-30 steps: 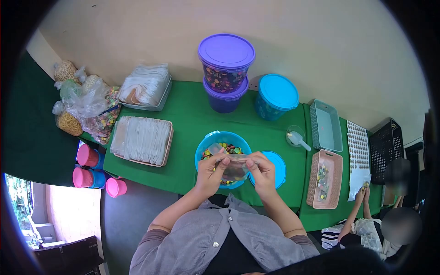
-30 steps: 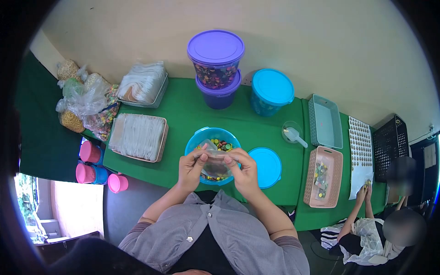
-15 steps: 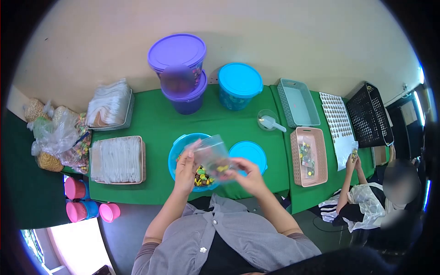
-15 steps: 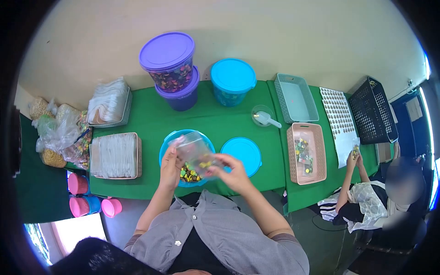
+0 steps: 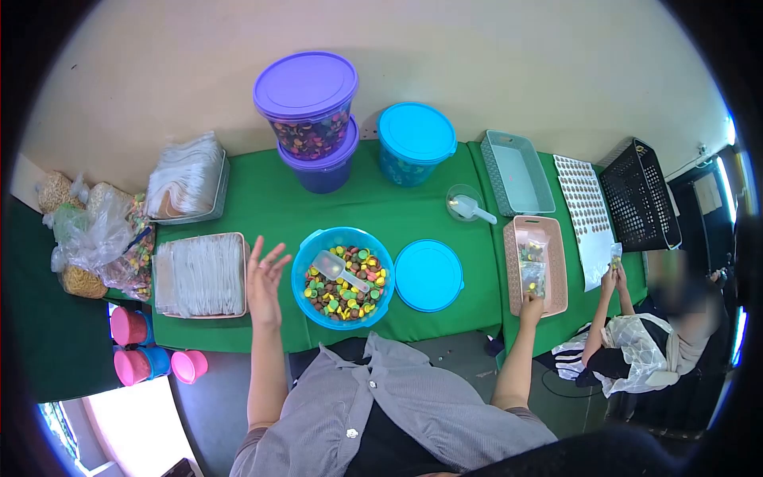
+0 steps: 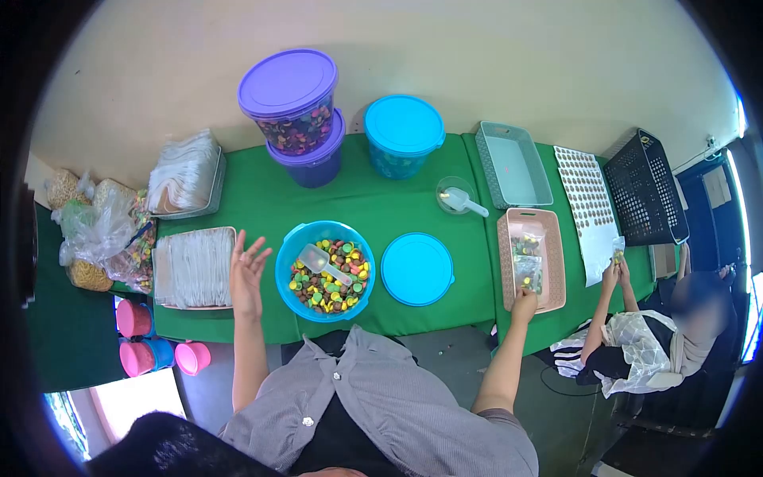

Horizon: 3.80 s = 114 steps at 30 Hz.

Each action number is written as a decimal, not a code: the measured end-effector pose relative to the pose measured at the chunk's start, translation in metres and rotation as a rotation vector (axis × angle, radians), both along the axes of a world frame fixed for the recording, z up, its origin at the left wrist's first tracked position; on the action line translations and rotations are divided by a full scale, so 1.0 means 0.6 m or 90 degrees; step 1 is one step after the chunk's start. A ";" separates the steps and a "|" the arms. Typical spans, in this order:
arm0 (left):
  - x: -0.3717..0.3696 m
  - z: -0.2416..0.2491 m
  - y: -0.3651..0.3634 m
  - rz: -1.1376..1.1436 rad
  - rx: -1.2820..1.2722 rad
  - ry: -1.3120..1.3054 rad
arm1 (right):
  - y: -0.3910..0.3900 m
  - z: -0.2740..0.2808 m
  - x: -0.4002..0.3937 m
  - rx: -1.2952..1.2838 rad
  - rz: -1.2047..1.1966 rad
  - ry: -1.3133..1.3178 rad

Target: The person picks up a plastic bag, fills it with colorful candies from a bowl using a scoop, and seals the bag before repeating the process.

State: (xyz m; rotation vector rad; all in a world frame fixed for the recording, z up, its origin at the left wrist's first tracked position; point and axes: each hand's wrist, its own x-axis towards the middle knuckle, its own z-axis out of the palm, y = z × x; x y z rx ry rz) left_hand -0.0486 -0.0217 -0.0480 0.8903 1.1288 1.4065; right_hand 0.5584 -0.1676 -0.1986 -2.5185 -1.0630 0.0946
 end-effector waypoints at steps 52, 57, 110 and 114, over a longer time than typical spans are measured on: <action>-0.141 0.100 -0.092 0.091 -0.031 0.708 | 0.351 0.305 -0.837 0.137 1.080 0.356; -0.128 0.109 -0.093 -0.069 -0.053 0.465 | 0.318 0.323 -0.734 -0.006 0.938 0.554; 0.077 0.097 -0.074 0.004 0.154 0.209 | 0.205 0.388 -0.597 0.221 0.658 0.685; 0.092 0.099 -0.078 0.058 0.229 0.249 | 0.192 0.374 -0.617 0.158 0.665 0.774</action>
